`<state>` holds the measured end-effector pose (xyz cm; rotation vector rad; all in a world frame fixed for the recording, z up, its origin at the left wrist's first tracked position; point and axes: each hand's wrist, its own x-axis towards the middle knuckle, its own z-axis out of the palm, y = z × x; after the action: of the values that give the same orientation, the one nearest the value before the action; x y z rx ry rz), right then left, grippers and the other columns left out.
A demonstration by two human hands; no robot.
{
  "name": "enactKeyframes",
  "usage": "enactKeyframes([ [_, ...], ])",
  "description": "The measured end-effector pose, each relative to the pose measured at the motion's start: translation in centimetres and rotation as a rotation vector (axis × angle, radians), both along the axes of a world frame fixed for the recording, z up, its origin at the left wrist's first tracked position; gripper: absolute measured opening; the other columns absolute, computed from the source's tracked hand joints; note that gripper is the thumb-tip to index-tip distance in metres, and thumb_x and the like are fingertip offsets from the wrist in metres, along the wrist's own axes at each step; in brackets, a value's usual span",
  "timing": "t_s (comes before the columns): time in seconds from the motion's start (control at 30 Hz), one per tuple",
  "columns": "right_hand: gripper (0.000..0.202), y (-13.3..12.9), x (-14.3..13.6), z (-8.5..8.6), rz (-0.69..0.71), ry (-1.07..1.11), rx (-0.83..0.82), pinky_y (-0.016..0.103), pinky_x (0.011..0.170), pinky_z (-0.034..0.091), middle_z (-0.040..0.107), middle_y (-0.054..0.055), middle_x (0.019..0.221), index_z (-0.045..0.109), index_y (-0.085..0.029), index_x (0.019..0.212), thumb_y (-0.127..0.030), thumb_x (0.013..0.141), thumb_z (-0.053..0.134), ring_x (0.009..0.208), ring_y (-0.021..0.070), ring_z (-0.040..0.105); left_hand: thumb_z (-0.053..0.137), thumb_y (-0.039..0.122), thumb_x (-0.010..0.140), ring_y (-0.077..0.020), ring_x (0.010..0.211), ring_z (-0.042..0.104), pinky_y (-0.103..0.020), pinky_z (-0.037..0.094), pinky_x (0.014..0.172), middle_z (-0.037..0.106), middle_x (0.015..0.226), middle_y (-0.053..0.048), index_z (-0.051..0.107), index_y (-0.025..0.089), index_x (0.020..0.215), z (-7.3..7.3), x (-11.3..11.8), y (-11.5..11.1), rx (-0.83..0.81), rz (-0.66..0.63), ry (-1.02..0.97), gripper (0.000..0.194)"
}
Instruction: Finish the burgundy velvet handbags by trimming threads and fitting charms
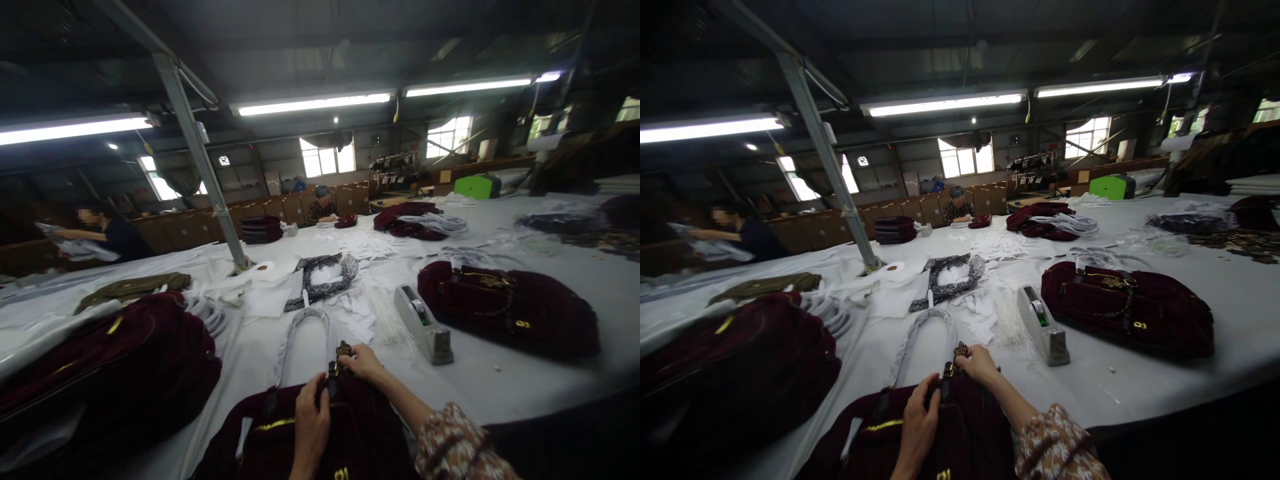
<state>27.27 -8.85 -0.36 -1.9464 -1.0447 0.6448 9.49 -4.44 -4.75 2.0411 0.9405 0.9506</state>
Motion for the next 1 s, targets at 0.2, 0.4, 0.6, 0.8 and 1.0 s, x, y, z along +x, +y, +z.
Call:
enactKeyframes([
  [0.2,0.026,-3.0,-0.9,3.4,-0.028,0.070,0.019,0.018,0.039,0.028,0.058,0.000,0.047,0.064,-0.012,0.059,-0.030,0.074,0.053,0.041,0.0088,0.048,0.051,0.032,0.076,-0.0259,0.103,0.057,-0.045,0.041,0.095,0.064,0.106,-0.010,0.060,0.017,0.104,0.4,0.0,-0.2,-0.023,0.019,-0.061,0.032],
  [0.4,0.021,-6.0,-8.4,2.3,0.046,-0.301,0.150,0.020,0.053,0.042,0.066,0.003,0.069,0.067,-0.016,0.079,-0.019,0.081,0.045,0.061,0.0151,0.062,0.048,0.035,0.080,-0.0238,0.100,0.059,-0.041,0.042,0.094,0.065,0.104,-0.009,0.060,0.018,0.103,1.1,-0.3,0.3,-0.325,-0.059,-0.225,0.031],
  [0.6,0.041,-6.0,-13.8,-5.5,-0.043,-1.056,0.134,0.028,0.057,0.049,0.066,0.018,0.099,0.062,-0.010,0.104,-0.002,0.064,0.056,0.071,0.0229,0.065,0.055,0.045,0.076,-0.0238,0.091,0.063,-0.037,0.047,0.086,0.068,0.096,-0.014,0.057,0.012,0.104,1.7,-1.8,1.8,-0.699,-0.038,-0.562,0.044],
  [0.8,0.024,-7.5,-12.6,-6.6,0.080,-1.079,0.188,0.028,0.059,0.048,0.068,0.013,0.097,0.064,-0.019,0.090,-0.027,0.067,0.068,0.069,0.0221,0.064,0.058,0.046,0.074,-0.0256,0.101,0.058,-0.040,0.043,0.092,0.066,0.104,-0.009,0.063,0.019,0.100,4.1,-1.4,0.0,-0.263,-0.132,-0.136,0.038],
  [1.0,0.014,-11.2,-9.2,-1.4,0.098,-0.574,0.144,0.023,0.068,0.046,0.068,0.001,0.088,0.064,-0.025,0.089,-0.031,0.080,0.055,0.077,0.0168,0.063,0.052,0.039,0.079,-0.0263,0.103,0.056,-0.044,0.046,0.087,0.062,0.112,-0.007,0.062,0.027,0.107,1.5,-0.5,-1.8,0.253,-0.108,0.201,0.032],
])
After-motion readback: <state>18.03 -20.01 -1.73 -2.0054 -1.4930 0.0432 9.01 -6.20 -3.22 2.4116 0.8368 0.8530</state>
